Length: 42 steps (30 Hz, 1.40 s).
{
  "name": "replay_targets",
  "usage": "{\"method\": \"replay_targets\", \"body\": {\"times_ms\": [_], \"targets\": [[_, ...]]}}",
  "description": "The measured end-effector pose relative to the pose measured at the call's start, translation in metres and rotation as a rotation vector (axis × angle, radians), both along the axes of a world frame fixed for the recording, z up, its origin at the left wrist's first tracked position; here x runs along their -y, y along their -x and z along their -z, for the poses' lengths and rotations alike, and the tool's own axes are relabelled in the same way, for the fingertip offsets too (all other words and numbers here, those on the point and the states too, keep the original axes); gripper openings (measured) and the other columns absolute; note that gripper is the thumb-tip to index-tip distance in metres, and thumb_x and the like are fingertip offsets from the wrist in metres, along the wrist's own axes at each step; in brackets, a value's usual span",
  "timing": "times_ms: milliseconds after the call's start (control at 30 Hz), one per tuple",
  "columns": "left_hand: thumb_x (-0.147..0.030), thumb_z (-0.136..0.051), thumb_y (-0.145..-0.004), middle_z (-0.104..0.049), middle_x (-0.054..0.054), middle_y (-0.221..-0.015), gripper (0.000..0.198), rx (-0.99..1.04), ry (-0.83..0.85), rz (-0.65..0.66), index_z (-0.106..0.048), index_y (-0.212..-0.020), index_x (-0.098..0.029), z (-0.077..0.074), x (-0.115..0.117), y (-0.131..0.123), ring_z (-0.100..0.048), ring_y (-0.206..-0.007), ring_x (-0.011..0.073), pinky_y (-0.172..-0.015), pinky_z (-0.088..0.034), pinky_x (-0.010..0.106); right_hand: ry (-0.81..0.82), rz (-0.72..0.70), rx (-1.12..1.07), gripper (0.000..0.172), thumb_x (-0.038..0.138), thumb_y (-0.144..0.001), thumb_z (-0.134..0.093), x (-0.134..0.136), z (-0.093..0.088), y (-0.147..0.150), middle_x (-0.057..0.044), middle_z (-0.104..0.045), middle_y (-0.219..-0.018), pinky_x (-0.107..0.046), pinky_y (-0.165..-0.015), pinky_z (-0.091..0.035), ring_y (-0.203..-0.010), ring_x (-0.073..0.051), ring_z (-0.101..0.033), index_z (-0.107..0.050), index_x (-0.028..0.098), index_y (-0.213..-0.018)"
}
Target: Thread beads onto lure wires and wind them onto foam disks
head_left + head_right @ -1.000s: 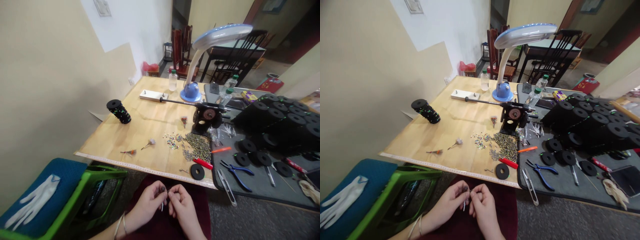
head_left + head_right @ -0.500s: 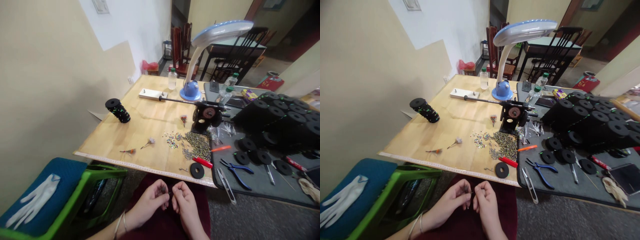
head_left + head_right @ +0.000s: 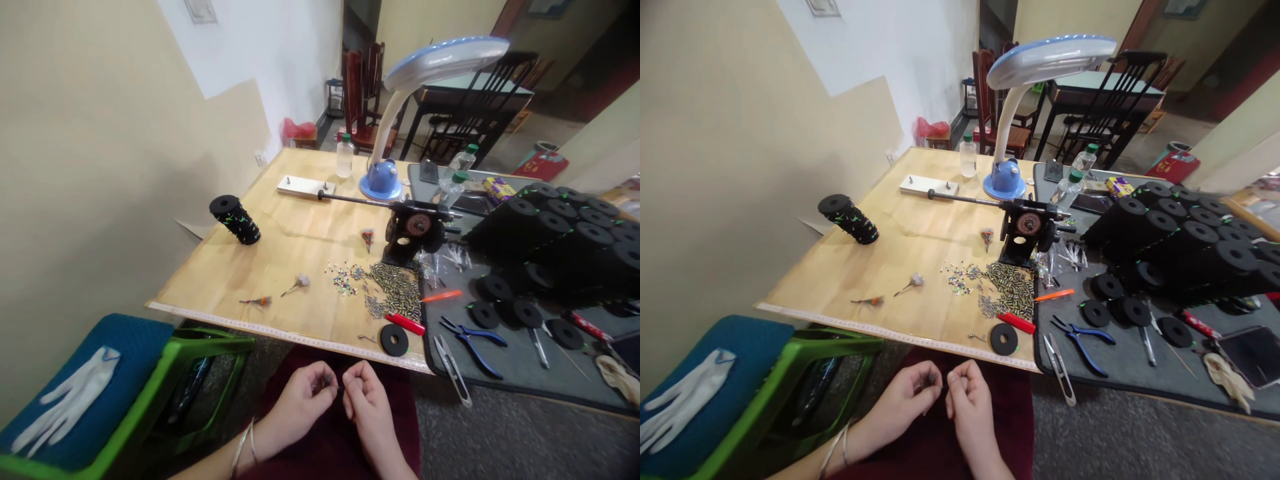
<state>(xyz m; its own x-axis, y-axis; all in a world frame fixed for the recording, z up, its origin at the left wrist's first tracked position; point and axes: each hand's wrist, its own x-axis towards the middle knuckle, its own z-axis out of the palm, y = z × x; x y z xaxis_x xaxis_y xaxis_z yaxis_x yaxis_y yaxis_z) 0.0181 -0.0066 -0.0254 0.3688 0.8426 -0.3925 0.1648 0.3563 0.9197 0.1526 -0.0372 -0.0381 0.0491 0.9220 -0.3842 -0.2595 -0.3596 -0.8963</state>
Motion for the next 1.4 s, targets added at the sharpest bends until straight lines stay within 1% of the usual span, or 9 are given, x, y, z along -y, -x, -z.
{"method": "replay_targets", "body": {"times_ms": [133,300,400,533,700,933,1200,1300,1400], "targets": [[-0.018,-0.057,-0.072,-0.050,-0.004,-0.060,0.006,-0.042,-0.039,-0.002,-0.057,-0.067,-0.015,-0.003,-0.001,0.000,-0.043,-0.058,0.0120,-0.058,-0.036,0.024,-0.005,-0.027,-0.010,0.040,0.056,-0.079,-0.060,0.000,0.002,0.001,0.011,-0.039,-0.042,-0.019,-0.042,-0.022,-0.039,-0.007,-0.029,-0.045,0.020,-0.070],[-0.025,-0.060,-0.074,-0.045,-0.005,-0.054,0.014,-0.116,-0.050,0.001,-0.062,-0.067,-0.013,-0.008,-0.003,0.001,-0.036,-0.054,0.0107,-0.053,-0.029,0.023,-0.026,-0.087,0.032,0.032,0.049,-0.081,-0.058,-0.002,0.005,-0.003,0.009,-0.039,-0.049,-0.021,-0.045,-0.024,-0.045,-0.009,-0.032,-0.050,0.019,-0.075],[-0.029,-0.061,-0.075,-0.048,-0.005,-0.058,0.016,-0.052,0.000,-0.041,-0.063,-0.074,-0.014,-0.011,-0.006,0.003,-0.039,-0.054,0.0107,-0.053,-0.032,0.023,-0.067,-0.172,0.161,0.021,0.037,-0.083,-0.056,-0.003,0.002,-0.008,0.006,-0.043,-0.055,-0.022,-0.048,-0.027,-0.050,-0.010,-0.035,-0.055,0.017,-0.078],[-0.031,-0.057,-0.078,-0.050,-0.004,-0.061,0.016,0.023,0.037,-0.067,-0.061,-0.078,-0.015,-0.009,-0.008,0.005,-0.042,-0.053,0.0104,-0.051,-0.035,0.022,-0.119,-0.239,0.372,0.013,0.021,-0.076,-0.053,-0.002,-0.004,-0.009,0.005,-0.042,-0.055,-0.023,-0.050,-0.028,-0.051,-0.011,-0.035,-0.049,0.018,-0.063],[-0.028,-0.055,-0.078,-0.050,-0.004,-0.061,0.013,-0.022,-0.002,-0.116,-0.060,-0.076,-0.016,-0.005,-0.007,0.006,-0.042,-0.051,0.0100,-0.049,-0.034,0.021,-0.171,-0.201,0.480,0.011,0.012,-0.066,-0.047,0.000,-0.006,-0.008,0.006,-0.038,-0.053,-0.022,-0.048,-0.026,-0.049,-0.010,-0.034,-0.043,0.020,-0.060],[-0.026,-0.053,-0.075,-0.043,-0.007,-0.054,0.012,-0.049,-0.012,-0.239,-0.061,-0.076,-0.016,-0.004,-0.016,0.019,-0.037,-0.048,0.0092,-0.045,-0.029,0.020,-0.153,-0.077,0.386,0.009,0.014,-0.066,-0.048,0.002,0.001,-0.015,0.005,-0.040,-0.055,-0.022,-0.048,-0.028,-0.051,-0.011,-0.035,-0.045,0.020,-0.060],[-0.024,-0.061,-0.066,-0.037,-0.010,-0.047,0.016,-0.079,0.162,-0.017,-0.067,-0.077,-0.013,-0.010,-0.011,0.018,-0.032,-0.043,0.0076,-0.043,-0.024,0.020,-0.130,-0.057,0.264,0.011,0.023,-0.075,-0.053,0.002,-0.001,-0.013,0.006,-0.042,-0.053,-0.021,-0.045,-0.029,-0.047,-0.011,-0.036,-0.049,0.019,-0.065],[-0.032,-0.065,-0.067,-0.037,-0.010,-0.048,0.023,-0.001,0.190,-0.007,-0.068,-0.079,-0.012,-0.012,-0.010,0.009,-0.030,-0.044,0.0074,-0.043,-0.022,0.021,-0.171,-0.077,0.331,0.011,0.021,-0.075,-0.054,0.002,-0.003,-0.012,0.005,-0.045,-0.055,-0.021,-0.047,-0.032,-0.050,-0.011,-0.039,-0.051,0.019,-0.064],[-0.040,-0.065,-0.070,-0.038,-0.009,-0.047,0.027,0.012,0.162,-0.037,-0.065,-0.071,-0.013,-0.012,-0.014,0.003,-0.029,-0.045,0.0077,-0.044,-0.022,0.021,-0.204,-0.100,0.389,0.012,0.019,-0.076,-0.054,0.002,-0.004,-0.013,0.004,-0.047,-0.056,-0.021,-0.049,-0.034,-0.051,-0.011,-0.041,-0.051,0.019,-0.064]]}}
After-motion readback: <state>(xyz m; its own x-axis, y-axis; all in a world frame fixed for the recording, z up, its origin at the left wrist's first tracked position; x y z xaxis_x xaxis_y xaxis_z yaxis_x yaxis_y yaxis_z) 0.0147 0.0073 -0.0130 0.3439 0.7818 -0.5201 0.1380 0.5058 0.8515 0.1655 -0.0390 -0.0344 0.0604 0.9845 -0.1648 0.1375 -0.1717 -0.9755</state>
